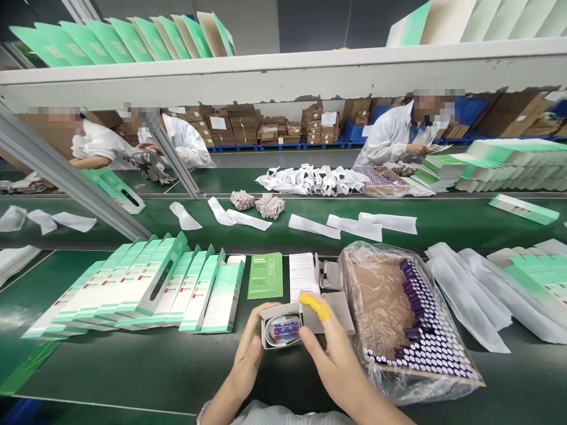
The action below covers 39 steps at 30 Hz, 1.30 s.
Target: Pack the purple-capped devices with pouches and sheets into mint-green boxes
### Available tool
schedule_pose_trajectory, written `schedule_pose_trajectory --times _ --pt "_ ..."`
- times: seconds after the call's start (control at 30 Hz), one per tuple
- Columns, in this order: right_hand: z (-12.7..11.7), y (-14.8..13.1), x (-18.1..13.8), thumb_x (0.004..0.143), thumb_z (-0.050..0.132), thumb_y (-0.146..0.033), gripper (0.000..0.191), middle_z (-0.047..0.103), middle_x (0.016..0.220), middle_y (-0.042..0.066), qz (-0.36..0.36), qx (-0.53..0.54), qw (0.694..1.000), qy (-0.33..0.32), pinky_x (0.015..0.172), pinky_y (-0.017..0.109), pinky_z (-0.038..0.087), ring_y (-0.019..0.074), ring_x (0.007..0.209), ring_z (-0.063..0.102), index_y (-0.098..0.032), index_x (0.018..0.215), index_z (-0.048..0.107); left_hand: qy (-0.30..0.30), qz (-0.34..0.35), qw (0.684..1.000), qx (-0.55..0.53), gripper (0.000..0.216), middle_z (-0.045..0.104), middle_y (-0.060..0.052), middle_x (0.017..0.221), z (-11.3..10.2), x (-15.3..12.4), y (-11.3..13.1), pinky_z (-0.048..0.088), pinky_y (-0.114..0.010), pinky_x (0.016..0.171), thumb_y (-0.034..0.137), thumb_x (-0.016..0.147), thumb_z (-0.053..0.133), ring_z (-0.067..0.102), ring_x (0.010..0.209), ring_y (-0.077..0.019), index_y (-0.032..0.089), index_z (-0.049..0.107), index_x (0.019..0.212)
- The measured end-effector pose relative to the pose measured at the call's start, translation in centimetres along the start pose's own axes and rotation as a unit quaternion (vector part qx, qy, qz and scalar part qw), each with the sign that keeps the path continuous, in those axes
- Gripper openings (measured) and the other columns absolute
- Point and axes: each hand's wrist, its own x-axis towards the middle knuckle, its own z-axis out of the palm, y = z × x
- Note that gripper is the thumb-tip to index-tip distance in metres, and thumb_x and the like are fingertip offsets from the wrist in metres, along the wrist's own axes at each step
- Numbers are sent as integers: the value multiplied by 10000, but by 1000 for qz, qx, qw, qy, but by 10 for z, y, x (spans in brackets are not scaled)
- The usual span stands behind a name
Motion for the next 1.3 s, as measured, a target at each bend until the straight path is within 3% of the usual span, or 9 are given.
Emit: schedule_pose_trajectory --times 0.2,0.33,0.43,0.5,0.6,0.7,0.77,1.03,1.3 --pt "34 -1 6 904 617 -334 370 626 1303 38 136 300 944 -1 1088 414 416 227 1264 542 -321 1266 546 19 5 996 82 312 540 -73 1290 20 4 3 376 -397 1087 322 1002 441 480 1259 -245 250 513 1297" --pt "35 6 9 861 652 -313 278 646 1266 40 113 341 933 8 1048 428 449 245 1214 579 -317 1138 632 93 217 956 173 287 616 -69 1153 18 10 -12 477 -400 962 172 975 451 588 1104 -211 252 516 1243" --pt "22 18 13 913 589 -339 156 650 1254 54 56 298 953 -15 1004 422 482 250 1179 603 -299 1025 691 46 374 883 280 290 675 -85 1113 3 16 -20 524 -425 879 153 960 496 635 1084 -234 256 527 1230" --pt "9 24 16 959 517 -367 222 615 1312 74 -3 221 974 -48 1034 452 454 265 1220 574 -284 1033 708 2 408 851 331 272 702 -99 1094 -6 18 -20 544 -447 861 346 954 563 650 1098 -266 252 545 1209" --pt "-6 26 18 938 573 -401 312 538 1412 101 -122 67 984 -109 1108 513 366 291 1331 469 -275 1215 640 -5 375 875 307 403 718 -112 1046 -12 17 -16 560 -477 870 553 861 626 663 1081 -293 217 592 1081" --pt "-13 21 21 933 611 -299 425 591 1354 102 -218 -38 966 -136 1101 489 394 254 1304 500 -268 1348 527 -6 307 910 278 126 723 -100 1034 -11 13 -8 572 -446 874 249 862 703 667 1073 -272 201 626 950" --pt "-13 16 23 956 571 -226 402 624 1304 91 -241 -55 960 -133 1063 459 443 226 1246 547 -270 1352 520 -13 288 915 282 172 732 -89 1043 -9 11 -2 575 -434 888 90 819 709 669 1076 -264 203 659 940" --pt "-12 -3 24 915 646 -261 166 669 1169 74 -121 34 985 -115 959 416 501 227 1088 627 -252 1077 678 48 127 974 183 107 761 -87 1003 -1 7 13 574 -446 921 193 813 753 691 1053 -277 208 738 918" --pt "-12 -9 18 930 620 -259 219 631 1209 71 -105 24 987 -121 989 408 463 223 1136 585 -262 1149 638 -33 214 938 269 222 725 -92 1103 -9 9 16 549 -452 954 113 827 715 652 1123 -266 218 679 1019"
